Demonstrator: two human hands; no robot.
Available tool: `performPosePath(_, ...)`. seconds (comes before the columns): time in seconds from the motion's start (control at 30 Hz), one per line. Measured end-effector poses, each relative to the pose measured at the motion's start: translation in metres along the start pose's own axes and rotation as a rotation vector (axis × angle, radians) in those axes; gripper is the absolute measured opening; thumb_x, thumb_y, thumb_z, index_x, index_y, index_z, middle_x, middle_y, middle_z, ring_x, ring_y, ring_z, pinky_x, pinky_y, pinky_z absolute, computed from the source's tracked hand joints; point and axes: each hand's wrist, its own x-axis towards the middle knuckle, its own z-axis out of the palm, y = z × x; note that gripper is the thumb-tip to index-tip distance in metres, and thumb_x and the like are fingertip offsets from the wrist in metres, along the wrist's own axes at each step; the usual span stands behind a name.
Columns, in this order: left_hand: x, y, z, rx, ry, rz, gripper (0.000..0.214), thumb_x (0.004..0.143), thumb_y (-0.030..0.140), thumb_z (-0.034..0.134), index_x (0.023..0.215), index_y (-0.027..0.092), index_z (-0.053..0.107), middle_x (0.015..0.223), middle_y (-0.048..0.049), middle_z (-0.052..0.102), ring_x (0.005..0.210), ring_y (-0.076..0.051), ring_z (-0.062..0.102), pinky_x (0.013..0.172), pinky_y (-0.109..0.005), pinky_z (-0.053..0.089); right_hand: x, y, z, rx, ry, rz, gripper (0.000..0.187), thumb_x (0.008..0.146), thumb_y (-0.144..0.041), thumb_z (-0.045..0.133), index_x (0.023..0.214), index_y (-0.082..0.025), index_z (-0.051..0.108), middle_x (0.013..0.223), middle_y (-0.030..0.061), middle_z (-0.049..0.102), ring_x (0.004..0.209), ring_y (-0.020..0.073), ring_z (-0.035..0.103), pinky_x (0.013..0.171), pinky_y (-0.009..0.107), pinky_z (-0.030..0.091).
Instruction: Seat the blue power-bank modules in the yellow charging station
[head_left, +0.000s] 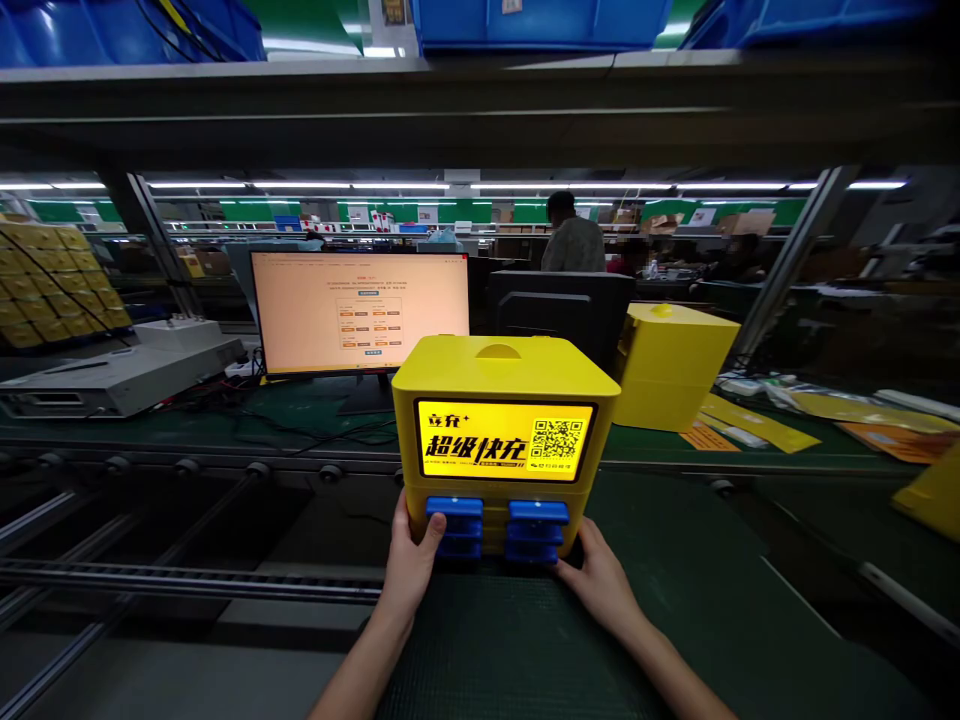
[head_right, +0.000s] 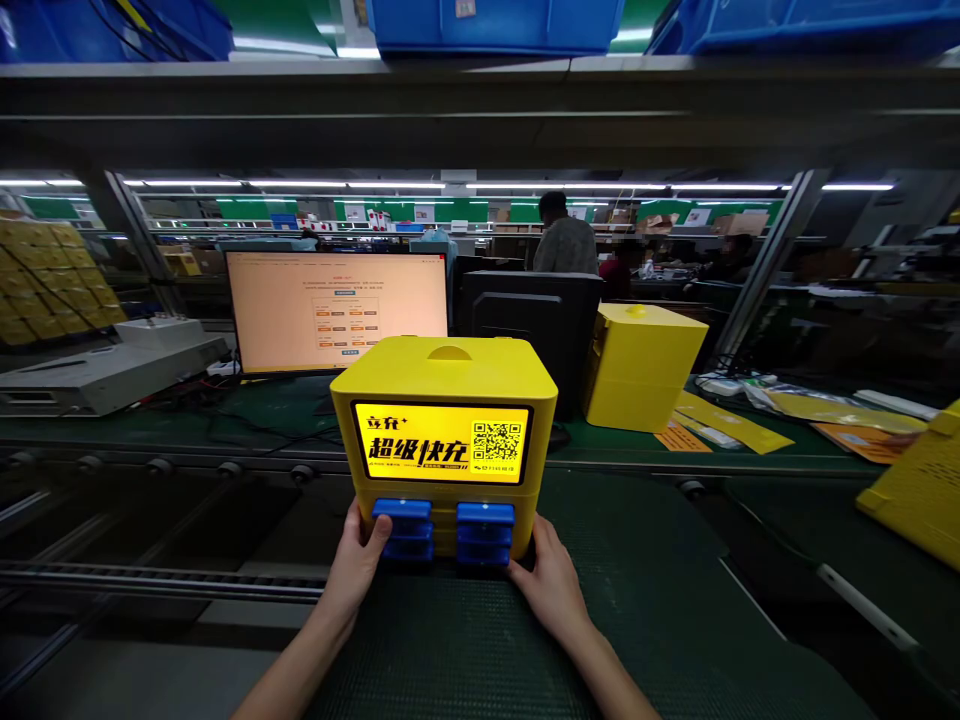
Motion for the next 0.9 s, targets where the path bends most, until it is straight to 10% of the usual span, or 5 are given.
performPosePath(0.33,0.008,-0.038,-0.022,0.393,-0.049,0.166,0.096,0.066,0.046,0.069,0.141,0.016,0.018,0.143,-0.0151,0.03,0.132,-0.028,0.03,0.11,-0.042,0.024,-0.001,-0.005,-0.003,0.019,-0.014,0.005,0.056,0.077,-0.048,0.057,0.125,-0.022,0.042,0.129,0.0096,0.047,0.117,0.0285,0.046,0.095,0.042,0.04)
performPosePath(0.9,0.004,-0.028,-0.02,0.472,-0.015,0.166,0.08,0.071,0.037,0.061,0.14,0.018,0.024,0.141,-0.0128,0.034,0.131,-0.028,0.034,0.106,-0.041,0.03,-0.002,-0.005,-0.003,-0.039,-0.015,-0.014,0.049,0.078,-0.044,0.056,0.121,-0.022,0.045,0.127,0.0087,0.048,0.115,0.0275,0.048,0.095,0.041,0.042)
